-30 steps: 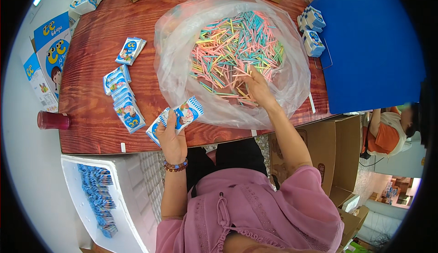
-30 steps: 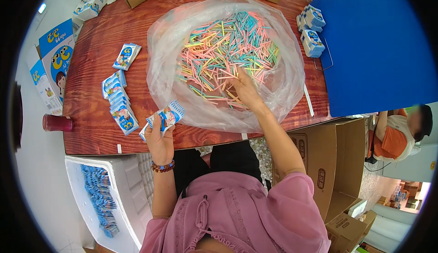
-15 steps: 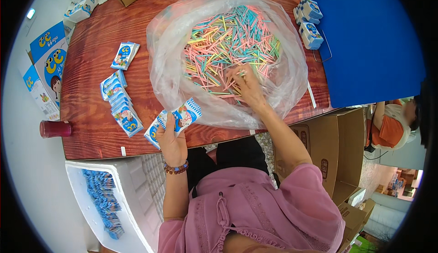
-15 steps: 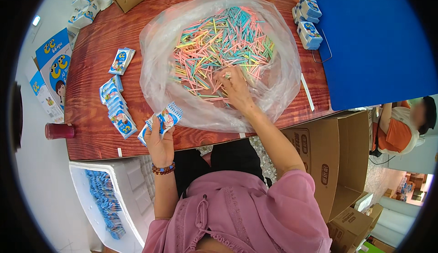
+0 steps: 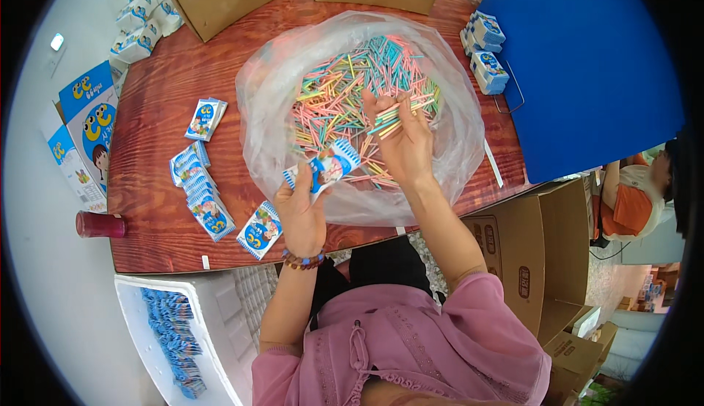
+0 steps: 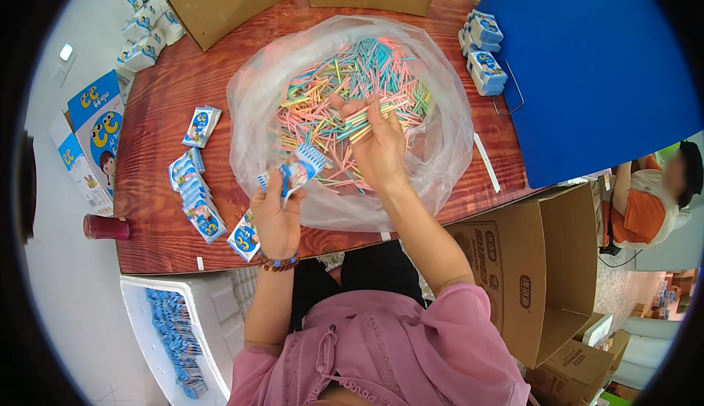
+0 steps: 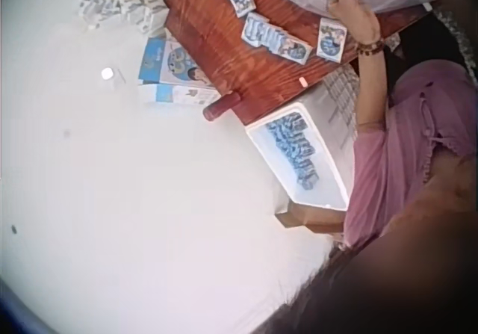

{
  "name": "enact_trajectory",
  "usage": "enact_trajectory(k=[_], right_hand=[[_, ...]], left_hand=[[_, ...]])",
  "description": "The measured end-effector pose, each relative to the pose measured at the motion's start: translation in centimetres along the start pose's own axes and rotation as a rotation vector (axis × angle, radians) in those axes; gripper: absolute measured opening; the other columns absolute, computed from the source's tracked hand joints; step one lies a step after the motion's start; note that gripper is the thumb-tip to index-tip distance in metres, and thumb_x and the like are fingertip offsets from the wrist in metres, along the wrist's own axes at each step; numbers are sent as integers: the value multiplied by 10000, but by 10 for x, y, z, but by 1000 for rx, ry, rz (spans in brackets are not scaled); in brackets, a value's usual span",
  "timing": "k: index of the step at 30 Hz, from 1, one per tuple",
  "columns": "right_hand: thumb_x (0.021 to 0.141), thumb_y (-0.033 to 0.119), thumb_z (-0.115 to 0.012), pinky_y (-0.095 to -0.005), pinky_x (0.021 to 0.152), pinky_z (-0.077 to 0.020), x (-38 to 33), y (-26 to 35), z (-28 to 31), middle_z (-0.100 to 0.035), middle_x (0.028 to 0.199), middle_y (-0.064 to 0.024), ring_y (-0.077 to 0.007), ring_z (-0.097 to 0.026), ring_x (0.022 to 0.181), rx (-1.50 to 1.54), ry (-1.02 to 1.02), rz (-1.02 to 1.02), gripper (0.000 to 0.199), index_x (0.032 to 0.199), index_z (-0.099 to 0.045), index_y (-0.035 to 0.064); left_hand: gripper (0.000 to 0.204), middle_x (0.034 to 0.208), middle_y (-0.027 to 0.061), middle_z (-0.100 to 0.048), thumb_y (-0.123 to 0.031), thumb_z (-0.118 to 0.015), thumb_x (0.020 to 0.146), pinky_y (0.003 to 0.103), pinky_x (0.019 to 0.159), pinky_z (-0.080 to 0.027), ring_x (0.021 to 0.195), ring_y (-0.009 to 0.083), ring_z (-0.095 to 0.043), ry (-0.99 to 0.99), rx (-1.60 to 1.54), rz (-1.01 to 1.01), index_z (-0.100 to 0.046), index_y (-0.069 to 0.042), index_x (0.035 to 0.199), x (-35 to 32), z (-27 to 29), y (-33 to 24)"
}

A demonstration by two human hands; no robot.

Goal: Sorting small blue packets and colorful sticks into a plastic tray on a workbench.

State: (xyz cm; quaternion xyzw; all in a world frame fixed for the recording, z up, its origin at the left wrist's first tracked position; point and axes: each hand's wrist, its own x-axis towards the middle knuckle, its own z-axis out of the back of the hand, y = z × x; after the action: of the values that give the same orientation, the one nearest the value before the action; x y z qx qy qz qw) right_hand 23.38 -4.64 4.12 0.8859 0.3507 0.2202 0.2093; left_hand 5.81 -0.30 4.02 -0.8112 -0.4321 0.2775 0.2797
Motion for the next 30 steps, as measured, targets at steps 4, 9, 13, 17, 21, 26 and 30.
enact_trajectory(k=[4, 9, 13, 17, 21, 26, 30], right_hand=[[1023, 170, -426, -477, 1093, -336, -7, 2, -34, -601, 959, -120, -327, -573, 1127, -88, 23, 48, 167, 1080, -509, 38], [1029, 190, -415, -477, 1098, -309, -11, 2, -34, -601, 947, -119, -326, -577, 1130, -109, 69, 56, 156, 1088, -484, 63], [1032, 203, -405, -487, 1146, -217, -14, -3, -33, -605, 912, -113, -337, -606, 1093, -331, 68, 76, 140, 1059, -447, 73], [1031, 201, -402, -489, 1162, -173, -17, -6, -42, -609, 902, -118, -346, -618, 1079, -365, 106, 92, 138, 1042, -437, 68], [1028, 196, -401, -486, 1152, -200, -25, -17, -48, -634, 981, -160, -349, -599, 1116, -369, 25, 125, 140, 1036, -436, 61], [1025, 190, -400, -463, 1099, -306, -31, -27, -54, -640, 1074, -202, -341, -537, 1207, -255, -52, 158, 145, 1024, -442, 51], [1025, 190, -397, -439, 1068, -346, -40, -36, -57, -625, 1133, -217, -324, -479, 1271, -328, -104, 163, 165, 1044, -449, 35]], left_hand=[[161, 872, 26, -682, -194, -603, 960, 241, 614, -503, 725, 86, -619, 16, 24, -6, -661, -44, 961, 18, 7, 15], [153, 867, 23, -679, -194, -602, 960, 241, 609, -503, 731, 87, -624, -16, 29, 0, -655, -51, 957, 18, 1, 18], [158, 887, 21, -682, -202, -597, 963, 242, 621, -513, 754, 95, -638, -10, 8, 5, -657, -57, 968, 17, 3, 20], [167, 916, 22, -688, -207, -587, 969, 252, 659, -528, 788, 104, -651, 41, 9, 50, -659, -57, 988, 16, 7, 22], [188, 981, 33, -688, -214, -576, 975, 279, 723, -535, 856, 115, -653, 60, -44, 37, -653, -50, 1028, 16, 12, 27], [241, 1011, 23, -677, -251, -559, 981, 274, 705, -507, 871, 105, -617, 32, -71, 26, -634, -48, 1087, 13, 8, 31], [256, 1041, 27, -678, -256, -561, 979, 289, 743, -510, 908, 117, -623, 56, -104, -42, -630, -46, 1109, 15, 13, 38]])
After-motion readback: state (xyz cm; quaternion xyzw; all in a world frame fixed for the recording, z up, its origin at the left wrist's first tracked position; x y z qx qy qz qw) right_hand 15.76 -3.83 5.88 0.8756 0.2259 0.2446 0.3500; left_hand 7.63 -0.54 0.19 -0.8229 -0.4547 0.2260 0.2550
